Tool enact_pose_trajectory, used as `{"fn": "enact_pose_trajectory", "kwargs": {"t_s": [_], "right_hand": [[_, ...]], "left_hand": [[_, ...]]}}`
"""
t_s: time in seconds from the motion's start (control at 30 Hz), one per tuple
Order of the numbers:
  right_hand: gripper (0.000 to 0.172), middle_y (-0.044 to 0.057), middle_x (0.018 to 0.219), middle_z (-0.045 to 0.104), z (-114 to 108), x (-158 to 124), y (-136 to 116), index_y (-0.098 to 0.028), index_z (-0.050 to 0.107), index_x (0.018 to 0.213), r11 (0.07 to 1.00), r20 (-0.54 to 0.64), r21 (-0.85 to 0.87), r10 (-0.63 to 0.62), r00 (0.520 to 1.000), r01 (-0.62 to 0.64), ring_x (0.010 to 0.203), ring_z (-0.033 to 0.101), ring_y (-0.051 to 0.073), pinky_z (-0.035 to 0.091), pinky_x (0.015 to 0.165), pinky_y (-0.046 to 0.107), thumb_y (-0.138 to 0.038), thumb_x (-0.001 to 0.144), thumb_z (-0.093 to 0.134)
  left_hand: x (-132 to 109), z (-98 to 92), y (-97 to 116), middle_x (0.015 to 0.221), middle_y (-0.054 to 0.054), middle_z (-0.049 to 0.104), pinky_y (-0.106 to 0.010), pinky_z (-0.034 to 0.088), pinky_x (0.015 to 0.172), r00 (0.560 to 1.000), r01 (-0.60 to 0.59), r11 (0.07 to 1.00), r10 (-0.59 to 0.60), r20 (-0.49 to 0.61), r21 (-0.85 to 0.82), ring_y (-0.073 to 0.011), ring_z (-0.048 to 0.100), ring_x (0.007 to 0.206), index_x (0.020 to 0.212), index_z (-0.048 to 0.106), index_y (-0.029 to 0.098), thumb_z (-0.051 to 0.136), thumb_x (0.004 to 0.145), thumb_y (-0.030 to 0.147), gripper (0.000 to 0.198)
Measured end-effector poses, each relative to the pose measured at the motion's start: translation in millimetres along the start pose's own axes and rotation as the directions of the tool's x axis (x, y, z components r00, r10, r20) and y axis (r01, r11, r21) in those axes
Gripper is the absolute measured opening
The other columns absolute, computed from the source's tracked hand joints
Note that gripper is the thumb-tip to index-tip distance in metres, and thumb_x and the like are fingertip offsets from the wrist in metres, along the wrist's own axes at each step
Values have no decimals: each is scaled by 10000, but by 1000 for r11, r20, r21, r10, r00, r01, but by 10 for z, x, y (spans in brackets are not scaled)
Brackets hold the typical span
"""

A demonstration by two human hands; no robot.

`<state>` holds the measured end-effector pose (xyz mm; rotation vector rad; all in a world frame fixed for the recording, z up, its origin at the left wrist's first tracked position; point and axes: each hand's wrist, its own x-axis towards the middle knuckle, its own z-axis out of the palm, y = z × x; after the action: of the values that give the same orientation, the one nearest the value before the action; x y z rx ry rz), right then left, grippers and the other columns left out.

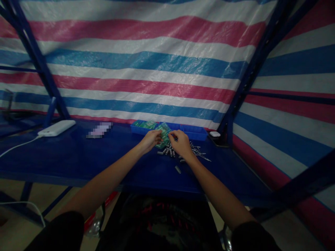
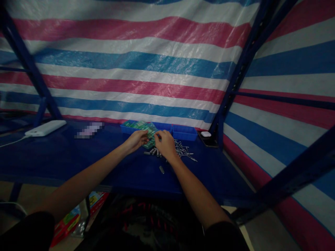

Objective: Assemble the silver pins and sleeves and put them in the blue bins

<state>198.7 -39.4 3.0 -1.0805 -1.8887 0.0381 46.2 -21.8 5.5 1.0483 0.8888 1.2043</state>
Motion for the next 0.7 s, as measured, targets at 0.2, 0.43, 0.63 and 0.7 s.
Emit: {"fn": "enact_pose_trajectory", "kwargs": {"t_s": [0.2,0.43,0.63,0.7], "right_hand": [[575,6,487,509,-2,64,43,-159,583,672,585,398,519,481,781,-624,414,455,113,317,442,242,-605,828,255],[305,-44,528,529,55,47,49,-175,541,677,434,441,687,389,809,-583,433,464,82,306,423,201,-442,599,667],[229,-35,623,532,118,54,131,-198,534,832,699,62,633,384,921,-334,486,469,111,381,476,242,-352,666,569],[182,-11,687,544,89,53,155,-196,550,842,847,-65,496,255,965,-191,561,497,128,417,546,263,-306,697,541]], "left_hand": [[-32,7,-37,758,-14,619,-181,424,515,966,-252,954,237,105,161,-111,583,652,867,594,148,648,668,256,232],[-37,38,-81,1171,-44,516,-194,448,571,918,-397,881,379,118,259,-133,565,818,890,637,187,585,654,178,241],[16,1,-88,730,-34,589,-177,350,429,985,-108,913,150,-79,393,-76,484,500,799,613,129,526,772,360,249],[24,-12,-78,598,-33,550,-181,312,402,997,-20,928,48,-63,373,-70,447,436,642,586,112,424,806,513,462]]}}
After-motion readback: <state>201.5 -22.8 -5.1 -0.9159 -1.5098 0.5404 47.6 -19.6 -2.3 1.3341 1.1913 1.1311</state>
